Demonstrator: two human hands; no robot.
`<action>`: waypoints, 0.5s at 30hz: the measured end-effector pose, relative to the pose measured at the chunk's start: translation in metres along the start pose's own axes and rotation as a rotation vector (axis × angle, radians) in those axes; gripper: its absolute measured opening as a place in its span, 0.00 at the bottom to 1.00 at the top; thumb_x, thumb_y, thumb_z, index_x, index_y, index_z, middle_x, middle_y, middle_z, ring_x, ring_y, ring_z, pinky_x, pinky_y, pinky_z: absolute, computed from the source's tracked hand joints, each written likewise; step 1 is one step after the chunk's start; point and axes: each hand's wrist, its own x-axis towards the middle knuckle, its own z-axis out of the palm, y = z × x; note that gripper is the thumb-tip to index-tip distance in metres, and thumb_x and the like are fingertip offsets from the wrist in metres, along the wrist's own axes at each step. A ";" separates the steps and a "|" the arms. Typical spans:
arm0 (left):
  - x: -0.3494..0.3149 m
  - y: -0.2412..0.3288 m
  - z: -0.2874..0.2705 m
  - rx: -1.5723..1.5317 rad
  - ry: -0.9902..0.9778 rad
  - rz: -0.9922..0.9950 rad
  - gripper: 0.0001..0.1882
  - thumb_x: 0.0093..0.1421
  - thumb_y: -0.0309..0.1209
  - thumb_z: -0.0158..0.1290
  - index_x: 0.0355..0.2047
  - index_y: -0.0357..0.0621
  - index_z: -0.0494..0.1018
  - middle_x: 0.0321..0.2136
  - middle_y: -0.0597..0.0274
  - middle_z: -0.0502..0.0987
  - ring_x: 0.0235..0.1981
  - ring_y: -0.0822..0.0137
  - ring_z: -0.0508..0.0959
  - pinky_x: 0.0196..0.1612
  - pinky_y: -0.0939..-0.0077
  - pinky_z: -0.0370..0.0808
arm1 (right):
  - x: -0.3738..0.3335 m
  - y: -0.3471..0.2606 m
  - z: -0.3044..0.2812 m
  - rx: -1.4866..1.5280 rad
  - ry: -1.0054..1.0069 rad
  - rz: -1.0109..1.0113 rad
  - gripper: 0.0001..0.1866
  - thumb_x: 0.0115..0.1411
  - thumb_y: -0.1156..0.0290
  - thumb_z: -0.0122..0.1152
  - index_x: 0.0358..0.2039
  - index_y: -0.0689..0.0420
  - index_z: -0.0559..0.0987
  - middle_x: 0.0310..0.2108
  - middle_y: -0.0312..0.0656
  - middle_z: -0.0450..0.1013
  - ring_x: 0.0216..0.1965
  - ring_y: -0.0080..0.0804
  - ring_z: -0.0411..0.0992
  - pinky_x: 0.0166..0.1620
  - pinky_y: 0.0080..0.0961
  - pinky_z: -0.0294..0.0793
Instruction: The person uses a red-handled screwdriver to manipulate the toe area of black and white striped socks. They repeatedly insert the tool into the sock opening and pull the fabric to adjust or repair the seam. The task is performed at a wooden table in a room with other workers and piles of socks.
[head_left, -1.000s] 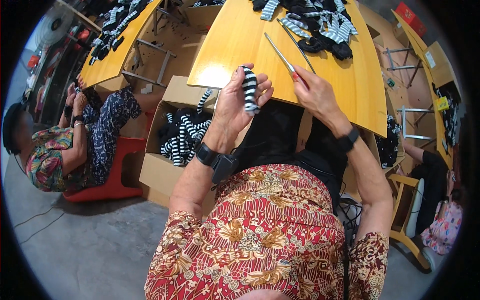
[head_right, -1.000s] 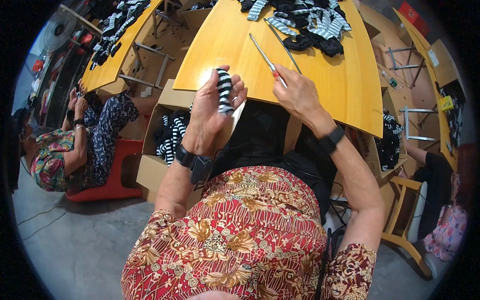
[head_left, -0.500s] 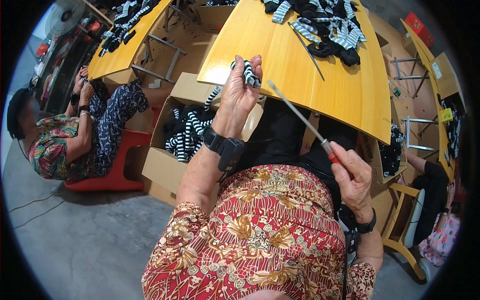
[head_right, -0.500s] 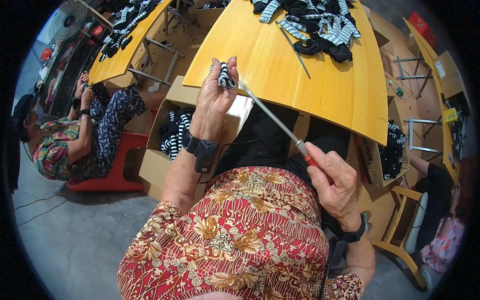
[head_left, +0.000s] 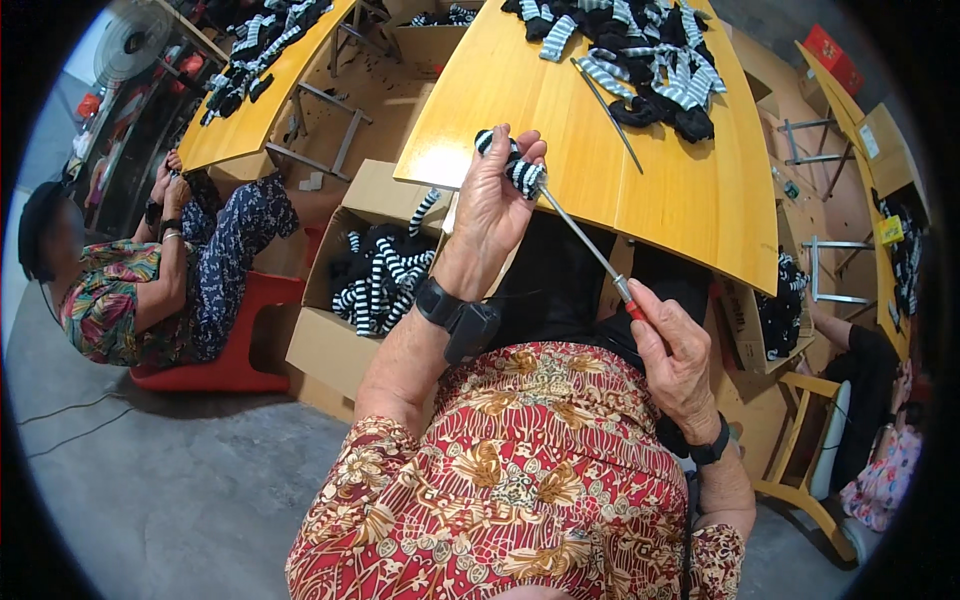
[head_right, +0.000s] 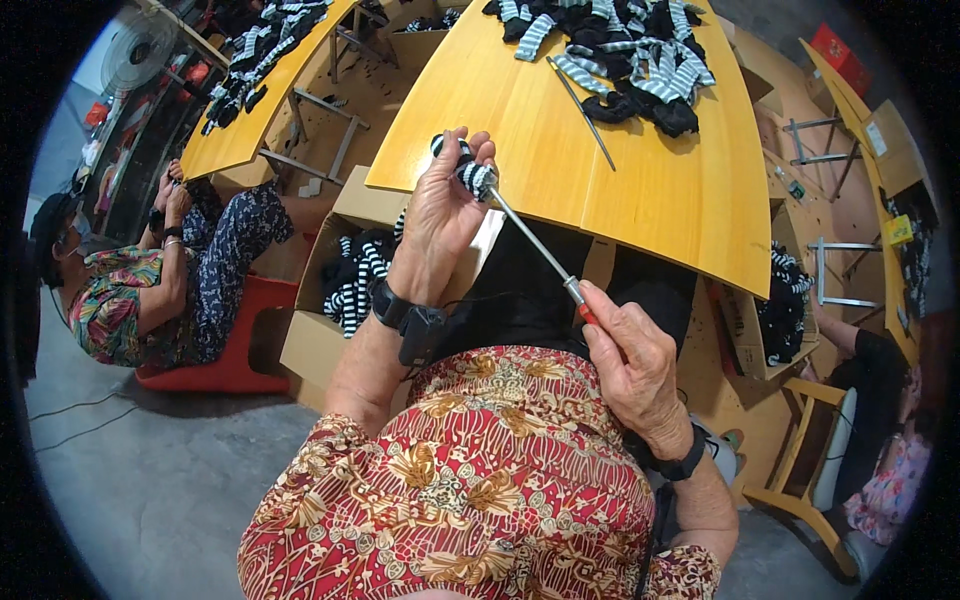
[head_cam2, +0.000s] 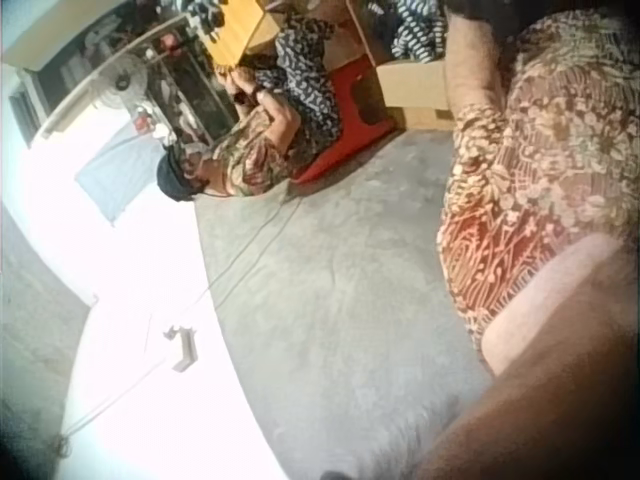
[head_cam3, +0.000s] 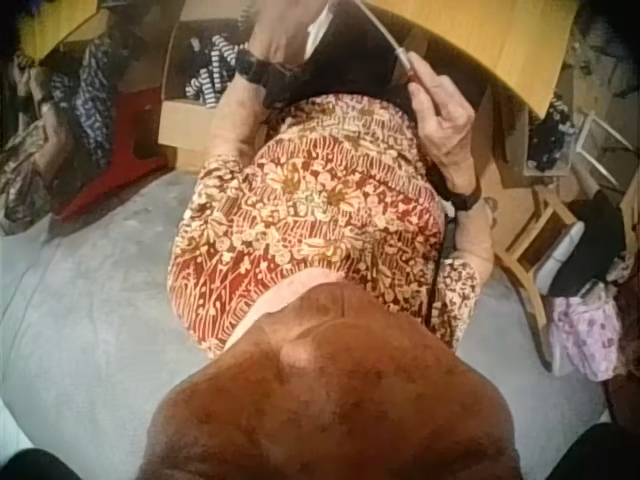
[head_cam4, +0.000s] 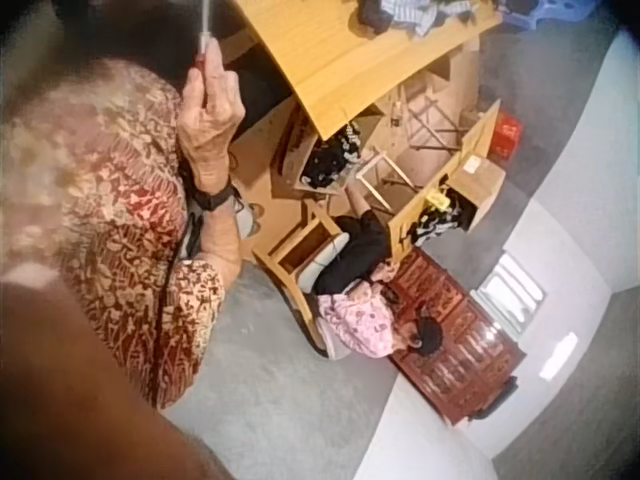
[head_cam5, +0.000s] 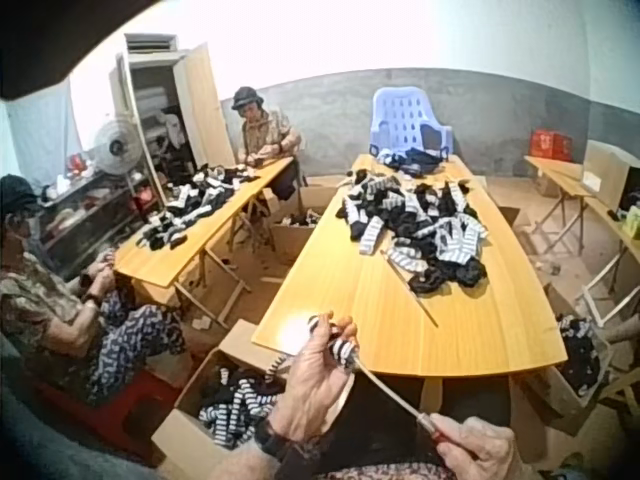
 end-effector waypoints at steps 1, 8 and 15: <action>0.001 -0.002 0.002 -0.014 -0.039 -0.008 0.12 0.64 0.32 0.52 0.43 0.39 0.67 0.39 0.51 0.77 0.37 0.64 0.79 0.41 0.70 0.81 | 0.001 -0.001 0.001 -0.035 0.001 -0.026 0.23 0.56 0.81 0.57 0.54 0.59 0.74 0.25 0.42 0.70 0.23 0.29 0.67 0.28 0.22 0.67; 0.011 0.001 0.023 -0.205 -0.002 -0.093 0.14 0.69 0.37 0.44 0.43 0.36 0.69 0.39 0.52 0.77 0.38 0.62 0.81 0.44 0.70 0.81 | 0.010 -0.012 -0.006 -0.116 -0.029 -0.099 0.25 0.54 0.83 0.58 0.54 0.58 0.74 0.26 0.43 0.72 0.23 0.31 0.69 0.27 0.25 0.69; 0.011 0.004 0.024 -0.241 0.011 -0.098 0.13 0.69 0.40 0.41 0.40 0.42 0.65 0.38 0.55 0.77 0.42 0.61 0.80 0.46 0.69 0.80 | 0.007 -0.013 -0.008 0.005 0.180 -0.021 0.22 0.56 0.84 0.55 0.54 0.62 0.74 0.25 0.41 0.67 0.23 0.25 0.63 0.27 0.21 0.65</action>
